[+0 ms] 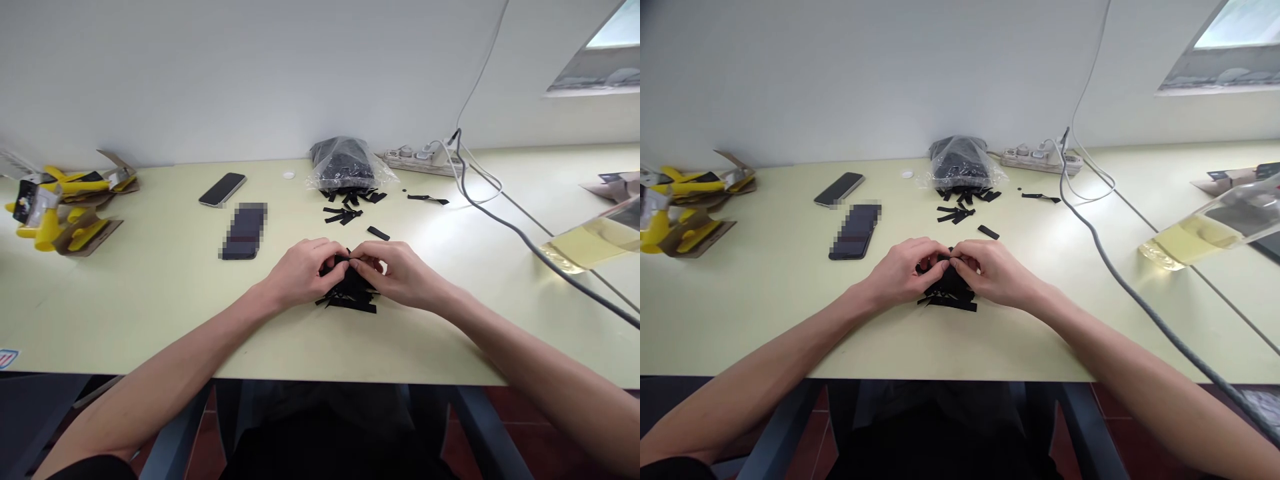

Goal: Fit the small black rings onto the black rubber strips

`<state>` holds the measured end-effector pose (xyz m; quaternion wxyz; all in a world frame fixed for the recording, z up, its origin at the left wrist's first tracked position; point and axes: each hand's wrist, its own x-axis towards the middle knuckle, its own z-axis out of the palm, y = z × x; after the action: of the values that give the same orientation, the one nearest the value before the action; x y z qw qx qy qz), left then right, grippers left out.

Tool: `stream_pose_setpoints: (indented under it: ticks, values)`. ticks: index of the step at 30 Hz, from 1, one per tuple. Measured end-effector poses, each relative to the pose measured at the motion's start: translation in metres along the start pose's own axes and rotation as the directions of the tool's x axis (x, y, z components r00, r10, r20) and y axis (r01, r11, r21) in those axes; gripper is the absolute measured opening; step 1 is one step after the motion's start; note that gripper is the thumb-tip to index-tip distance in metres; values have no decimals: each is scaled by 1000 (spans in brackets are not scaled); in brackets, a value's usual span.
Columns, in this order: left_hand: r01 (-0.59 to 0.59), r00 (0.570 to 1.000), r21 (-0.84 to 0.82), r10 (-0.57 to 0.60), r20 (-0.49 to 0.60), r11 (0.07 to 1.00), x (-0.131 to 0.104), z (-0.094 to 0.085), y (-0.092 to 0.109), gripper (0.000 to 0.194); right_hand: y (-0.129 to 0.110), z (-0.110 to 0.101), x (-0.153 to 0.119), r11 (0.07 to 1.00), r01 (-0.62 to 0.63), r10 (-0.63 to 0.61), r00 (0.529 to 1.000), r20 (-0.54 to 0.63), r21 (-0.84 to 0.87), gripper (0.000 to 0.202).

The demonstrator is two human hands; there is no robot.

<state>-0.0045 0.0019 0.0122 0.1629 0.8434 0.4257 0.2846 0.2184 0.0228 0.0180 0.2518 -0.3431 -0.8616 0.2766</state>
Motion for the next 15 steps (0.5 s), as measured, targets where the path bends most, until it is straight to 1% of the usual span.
stream_pose_setpoints:
  ticks: [1, 4, 7, 10, 12, 13, 15]
  values:
    - [-6, 1000, 0, 6, -4, 1000, 0, 0, 0, 11, -1, 0, 0, 1000, 3, -3, 1000, -1, 0, 19]
    - [14, 1000, -18, -14, -16, 1000, 0, 2, 1, 21, -1, 0, 0, 1000, -6, 6, 1000, -4, -4, 21]
    - [41, 999, -23, -42, -16, 999, 1, 1, 1, 25, 0, 0, 0, 1000, 9, -9, 1000, 13, -15, 24]
    - [66, 998, 2, -66, -4, 998, 2, 0, 0, 21, 0, 2, 0, 999, 28, -28, 999, 22, -33, 29]
    - [99, 995, 20, -99, -1, 995, 2, 0, -1, 13, 3, 3, 1, 998, 28, -29, 999, -15, -64, 32]
    - [120, 993, 27, -120, -3, 992, 2, 0, -2, 16, 5, 3, 1, 995, 28, -33, 998, -46, -91, 33]
    - [155, 988, 38, -155, -8, 987, 2, 0, -4, 29, 12, 2, 4, 987, 21, -38, 994, -107, -161, 33]
